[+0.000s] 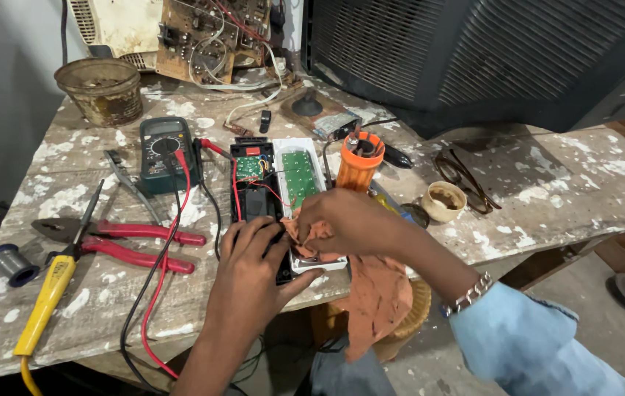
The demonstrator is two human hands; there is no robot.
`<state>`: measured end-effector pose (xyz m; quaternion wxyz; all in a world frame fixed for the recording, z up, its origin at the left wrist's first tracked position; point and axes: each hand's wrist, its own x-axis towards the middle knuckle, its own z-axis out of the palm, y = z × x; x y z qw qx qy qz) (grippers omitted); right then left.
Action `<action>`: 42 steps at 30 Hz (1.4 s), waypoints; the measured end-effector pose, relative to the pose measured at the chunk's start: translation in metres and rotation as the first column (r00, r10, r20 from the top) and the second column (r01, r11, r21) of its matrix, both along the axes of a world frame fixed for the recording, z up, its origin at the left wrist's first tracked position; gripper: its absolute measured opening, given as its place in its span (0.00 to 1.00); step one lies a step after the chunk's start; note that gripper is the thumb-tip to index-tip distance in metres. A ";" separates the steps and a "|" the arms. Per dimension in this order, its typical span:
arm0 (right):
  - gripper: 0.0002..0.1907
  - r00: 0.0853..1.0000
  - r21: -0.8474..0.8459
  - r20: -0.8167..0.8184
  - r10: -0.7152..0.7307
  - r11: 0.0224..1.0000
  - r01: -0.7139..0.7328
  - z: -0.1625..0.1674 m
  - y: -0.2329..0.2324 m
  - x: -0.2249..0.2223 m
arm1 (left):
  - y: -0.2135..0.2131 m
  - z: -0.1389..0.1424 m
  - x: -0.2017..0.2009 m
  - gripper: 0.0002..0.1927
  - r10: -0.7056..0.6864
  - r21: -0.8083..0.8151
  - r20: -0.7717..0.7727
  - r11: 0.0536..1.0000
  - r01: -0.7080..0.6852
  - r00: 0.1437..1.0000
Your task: The person plugs a yellow power cable into a power strip, then works on a disassembled LED light fixture on a workbench, using a knife to scrape the circuit board and a multimeter connected to it. They wipe the board and housing with a cloth and pick up a soldering iron to work on the board.
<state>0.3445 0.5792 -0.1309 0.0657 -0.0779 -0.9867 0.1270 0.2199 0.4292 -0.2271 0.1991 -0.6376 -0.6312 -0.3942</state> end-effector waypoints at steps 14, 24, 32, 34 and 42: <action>0.11 0.982 0.382 -0.147 -0.119 0.909 0.168 -0.006 0.001 -0.013 | 0.000 0.001 0.000 0.29 -0.003 0.003 0.032 1.000 0.003 0.999; 0.08 0.927 0.117 -0.373 0.043 0.993 0.001 -0.011 -0.014 -0.048 | -0.022 0.012 0.005 0.40 0.156 0.022 0.133 0.987 -0.161 0.979; 0.10 0.991 0.242 -0.134 0.002 0.970 0.030 -0.014 -0.028 -0.037 | -0.031 0.013 -0.001 0.45 0.077 -0.027 0.296 0.997 -0.073 0.952; 0.11 0.978 0.110 -0.164 0.130 0.988 -0.113 -0.006 -0.028 -0.028 | -0.033 0.011 0.001 0.48 0.089 -0.026 0.334 0.996 -0.085 0.938; 0.08 0.987 0.084 -0.130 0.089 0.993 -0.079 -0.006 -0.024 -0.035 | -0.037 0.007 -0.018 0.41 0.025 -0.083 0.449 0.996 0.014 0.893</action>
